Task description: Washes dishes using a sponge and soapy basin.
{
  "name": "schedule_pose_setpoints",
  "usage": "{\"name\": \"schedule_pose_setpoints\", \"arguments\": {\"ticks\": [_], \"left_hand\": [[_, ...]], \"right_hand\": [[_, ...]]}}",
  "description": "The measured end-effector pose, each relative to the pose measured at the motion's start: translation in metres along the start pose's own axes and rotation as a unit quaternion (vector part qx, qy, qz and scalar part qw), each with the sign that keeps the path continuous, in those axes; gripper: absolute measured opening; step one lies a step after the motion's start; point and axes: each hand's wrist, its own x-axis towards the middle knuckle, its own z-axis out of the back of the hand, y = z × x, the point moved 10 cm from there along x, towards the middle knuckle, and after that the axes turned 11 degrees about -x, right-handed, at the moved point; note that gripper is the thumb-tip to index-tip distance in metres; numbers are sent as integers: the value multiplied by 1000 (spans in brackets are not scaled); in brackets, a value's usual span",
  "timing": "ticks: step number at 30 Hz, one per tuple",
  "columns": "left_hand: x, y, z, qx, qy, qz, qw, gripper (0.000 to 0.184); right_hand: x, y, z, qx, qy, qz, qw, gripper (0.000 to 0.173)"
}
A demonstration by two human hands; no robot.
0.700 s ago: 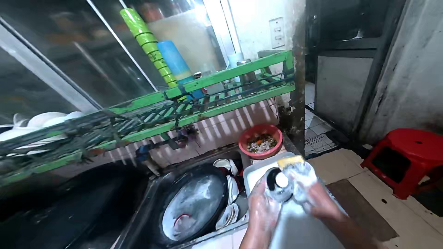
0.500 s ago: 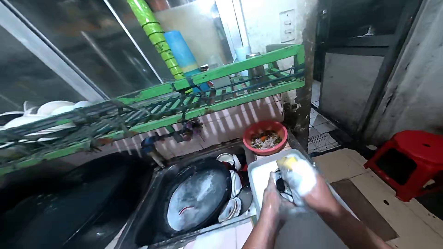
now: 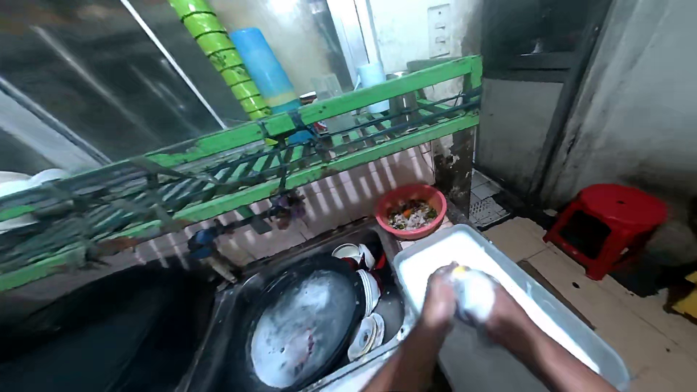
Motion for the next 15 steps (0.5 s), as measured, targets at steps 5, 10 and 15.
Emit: {"name": "schedule_pose_setpoints", "arguments": {"ticks": [5,10,15], "left_hand": [[10,-3,5,-9,91,83,992,39],[-6,-32,-16,114,50,-137,983,42],[4,-1,10,26,167,153,974,45]], "right_hand": [[-8,14,-12,-14,-9,20,1000,38],[-11,-33,4,360,-142,-225,894,25],[-13,51,-14,-159,-37,114,980,35]]}}
